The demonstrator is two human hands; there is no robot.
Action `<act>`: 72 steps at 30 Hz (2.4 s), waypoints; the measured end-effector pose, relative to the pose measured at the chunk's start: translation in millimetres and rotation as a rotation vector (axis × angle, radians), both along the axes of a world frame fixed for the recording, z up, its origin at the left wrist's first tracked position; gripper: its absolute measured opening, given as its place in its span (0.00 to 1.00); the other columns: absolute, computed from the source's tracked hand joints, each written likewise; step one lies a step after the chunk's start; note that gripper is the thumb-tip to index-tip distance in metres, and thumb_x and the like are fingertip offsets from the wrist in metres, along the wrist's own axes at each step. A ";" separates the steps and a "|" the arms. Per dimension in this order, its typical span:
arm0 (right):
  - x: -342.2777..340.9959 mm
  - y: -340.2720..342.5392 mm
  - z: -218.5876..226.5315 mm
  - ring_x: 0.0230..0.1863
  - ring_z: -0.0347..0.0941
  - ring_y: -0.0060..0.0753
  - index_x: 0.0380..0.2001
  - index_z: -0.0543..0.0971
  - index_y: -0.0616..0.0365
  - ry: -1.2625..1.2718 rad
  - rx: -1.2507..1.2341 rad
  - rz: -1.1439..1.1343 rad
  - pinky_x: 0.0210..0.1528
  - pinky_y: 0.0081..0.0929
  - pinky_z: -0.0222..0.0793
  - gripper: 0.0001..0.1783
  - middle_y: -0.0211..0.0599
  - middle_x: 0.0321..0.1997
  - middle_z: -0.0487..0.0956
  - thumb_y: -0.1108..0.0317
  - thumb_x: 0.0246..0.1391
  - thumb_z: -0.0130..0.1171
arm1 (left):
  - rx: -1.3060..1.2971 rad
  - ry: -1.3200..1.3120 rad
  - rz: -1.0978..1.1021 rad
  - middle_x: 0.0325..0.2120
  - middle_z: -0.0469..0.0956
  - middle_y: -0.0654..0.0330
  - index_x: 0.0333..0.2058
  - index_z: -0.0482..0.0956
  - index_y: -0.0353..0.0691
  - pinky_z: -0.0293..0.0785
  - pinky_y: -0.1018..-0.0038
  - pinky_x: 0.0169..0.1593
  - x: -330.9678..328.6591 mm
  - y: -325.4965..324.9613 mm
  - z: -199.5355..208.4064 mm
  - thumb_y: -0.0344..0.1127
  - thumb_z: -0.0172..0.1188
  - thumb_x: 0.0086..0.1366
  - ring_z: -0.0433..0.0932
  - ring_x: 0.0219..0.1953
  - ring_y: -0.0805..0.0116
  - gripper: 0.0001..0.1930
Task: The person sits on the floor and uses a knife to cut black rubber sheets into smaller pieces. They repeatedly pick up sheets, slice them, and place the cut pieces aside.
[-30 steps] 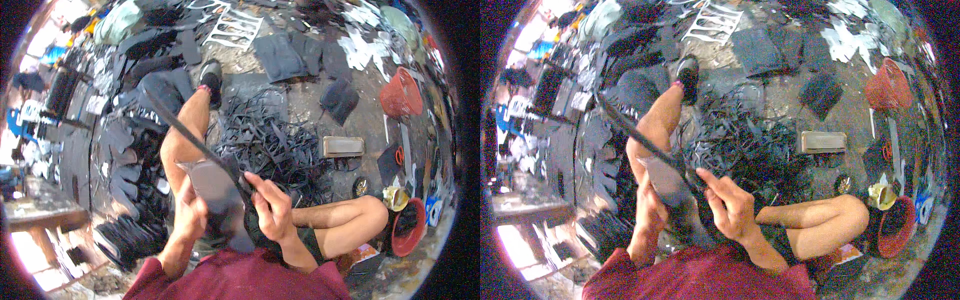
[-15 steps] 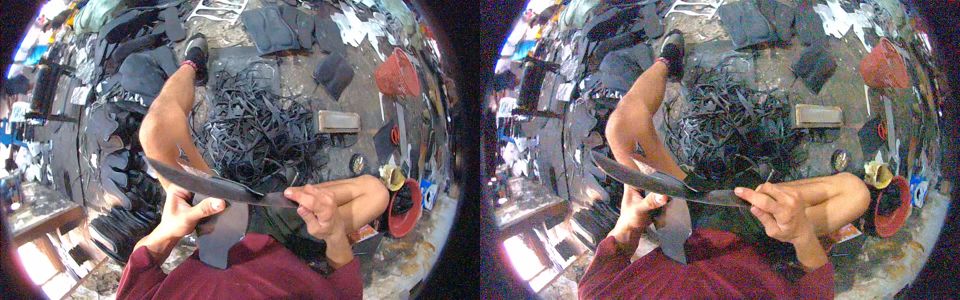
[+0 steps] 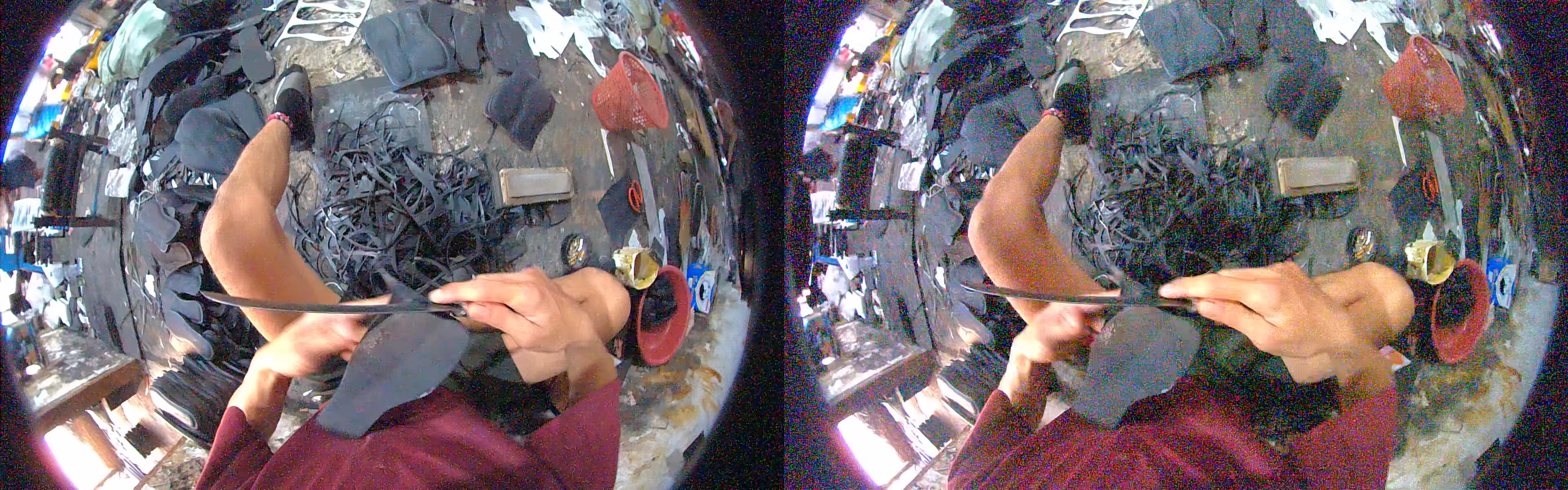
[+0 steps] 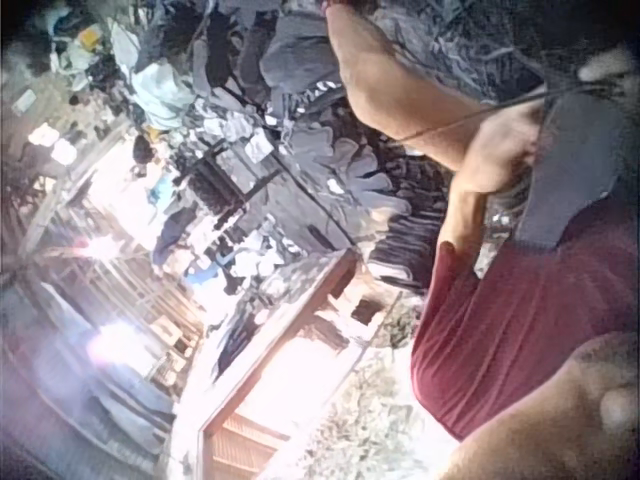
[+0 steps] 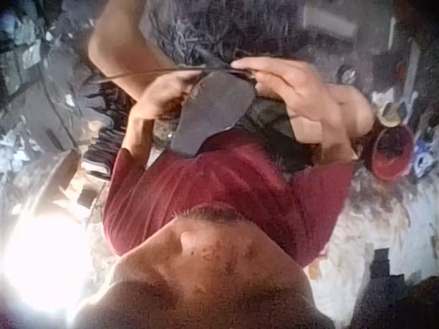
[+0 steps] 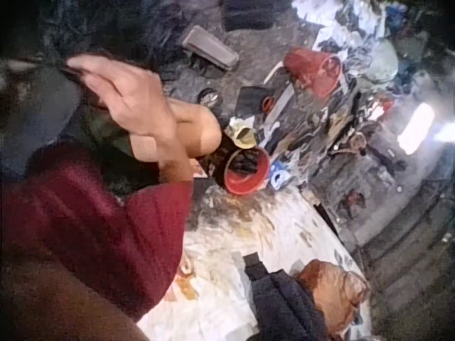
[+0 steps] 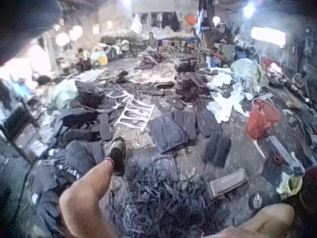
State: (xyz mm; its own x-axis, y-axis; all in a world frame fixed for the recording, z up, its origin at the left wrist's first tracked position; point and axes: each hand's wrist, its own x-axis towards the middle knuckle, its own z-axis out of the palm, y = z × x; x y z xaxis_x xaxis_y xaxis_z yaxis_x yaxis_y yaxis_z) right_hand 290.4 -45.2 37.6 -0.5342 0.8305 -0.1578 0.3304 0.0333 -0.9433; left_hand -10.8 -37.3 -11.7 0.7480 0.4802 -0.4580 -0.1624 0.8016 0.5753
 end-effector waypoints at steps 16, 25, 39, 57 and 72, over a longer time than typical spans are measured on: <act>-35.3 -110.0 -71.1 0.37 0.70 0.34 0.71 0.50 0.67 -0.025 0.035 -0.674 0.43 0.27 0.68 0.36 0.43 0.42 0.76 0.61 0.67 0.47 | 0.061 0.104 0.960 0.41 0.78 0.57 0.49 0.72 0.34 0.78 0.66 0.48 65.7 16.7 12.5 0.32 0.65 0.58 0.79 0.41 0.64 0.21; -49.9 -48.2 -61.9 0.27 0.76 0.57 0.71 0.51 0.60 -0.171 0.166 -0.483 0.31 0.45 0.70 0.38 0.52 0.26 0.78 0.61 0.63 0.53 | 0.181 0.425 0.911 0.36 0.78 0.58 0.47 0.72 0.36 0.78 0.67 0.43 44.3 -13.5 -23.2 0.40 0.63 0.55 0.79 0.37 0.62 0.23; -77.8 -2.1 -70.6 0.19 0.70 0.18 0.60 0.69 0.62 0.672 -0.505 -0.793 0.21 0.19 0.65 0.31 0.27 0.27 0.78 0.62 0.57 0.65 | 1.264 0.104 0.721 0.70 0.48 0.37 0.30 0.85 0.49 0.58 0.51 0.67 19.9 23.5 -46.1 0.31 0.75 0.49 0.56 0.70 0.41 0.10; -95.8 16.1 -59.0 0.42 0.73 0.31 0.52 0.76 0.57 0.662 -0.307 -1.227 0.46 0.30 0.70 0.25 0.35 0.48 0.78 0.58 0.53 0.68 | 1.489 1.010 0.558 0.61 0.67 0.46 0.56 0.73 0.45 0.74 0.58 0.56 45.8 -46.2 -7.4 0.36 0.71 0.53 0.73 0.56 0.45 0.30; -46.5 -31.5 -40.2 0.25 0.60 0.18 0.64 0.67 0.54 0.765 -0.237 -1.139 0.23 0.18 0.59 0.25 0.26 0.32 0.66 0.57 0.69 0.49 | -0.022 2.856 0.996 0.40 0.81 0.51 0.40 0.85 0.44 0.71 0.57 0.56 -376.8 -258.6 -63.7 0.46 0.61 0.57 0.77 0.49 0.48 0.16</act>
